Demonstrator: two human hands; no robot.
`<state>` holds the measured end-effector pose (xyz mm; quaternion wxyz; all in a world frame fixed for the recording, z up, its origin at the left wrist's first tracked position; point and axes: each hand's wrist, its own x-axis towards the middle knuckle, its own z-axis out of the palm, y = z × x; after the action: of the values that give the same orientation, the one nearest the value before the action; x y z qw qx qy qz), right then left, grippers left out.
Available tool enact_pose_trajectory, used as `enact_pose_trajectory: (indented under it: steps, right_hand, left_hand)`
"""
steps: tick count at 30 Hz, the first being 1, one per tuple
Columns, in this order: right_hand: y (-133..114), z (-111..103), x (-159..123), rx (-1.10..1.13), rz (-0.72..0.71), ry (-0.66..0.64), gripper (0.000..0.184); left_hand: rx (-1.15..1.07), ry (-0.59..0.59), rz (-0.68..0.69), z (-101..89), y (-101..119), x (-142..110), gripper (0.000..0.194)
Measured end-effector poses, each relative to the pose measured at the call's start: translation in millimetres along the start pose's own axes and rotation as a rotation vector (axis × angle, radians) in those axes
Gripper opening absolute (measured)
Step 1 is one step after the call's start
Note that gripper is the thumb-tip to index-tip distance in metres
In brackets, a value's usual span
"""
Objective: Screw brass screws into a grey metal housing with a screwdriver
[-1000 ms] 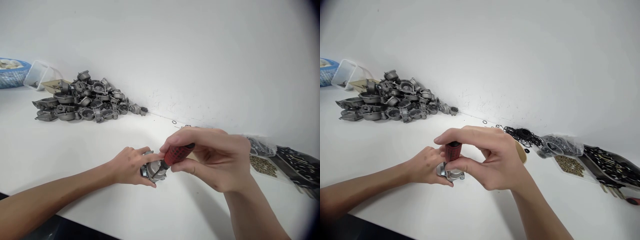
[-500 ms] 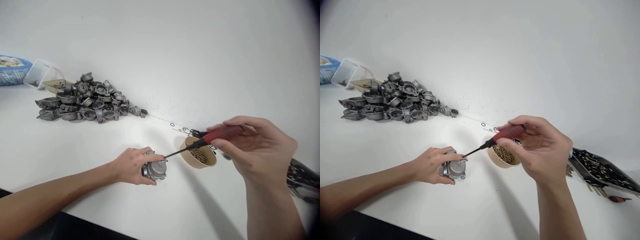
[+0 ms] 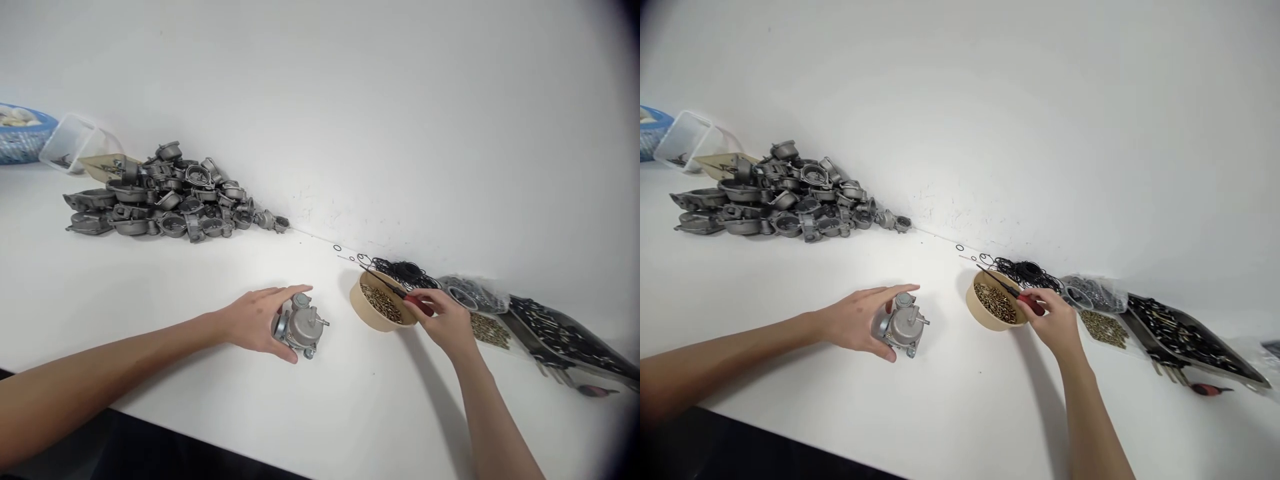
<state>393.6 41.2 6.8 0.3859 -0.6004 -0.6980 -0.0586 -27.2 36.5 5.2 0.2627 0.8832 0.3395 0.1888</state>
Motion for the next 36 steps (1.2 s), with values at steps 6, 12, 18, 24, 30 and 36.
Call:
enact_pose_trajectory:
  steps: [6,12,18,24,30,36]
  right_hand:
    - [-56,9,-8,0.010,-0.128,0.162,0.033]
    - [-156,34,-47,0.360,-0.392,-0.555,0.098]
    - [-159,34,-58,0.453,-0.469,-0.457,0.067]
    - [-112,-13,-23,0.302,-0.371,-0.062,0.085]
    - [-41,-80,-6,-0.453,0.090,0.227,0.067]
    - [28,-98,-7,-0.428,0.528,-0.193,0.068]
  left_hand:
    - [-0.013,-0.014,-0.010,-0.1,-5,4,0.073]
    - [-0.053,0.089,-0.052,23.7,11,-3,0.076]
    - [0.005,0.062,0.062,38.2,19,-10,0.096]
    - [0.095,0.070,0.028,20.5,1,-5,0.054]
    - [0.104,0.060,-0.104,16.4,-7,2,0.023]
    - [0.190,0.112,-0.044,27.3,-4,6,0.023]
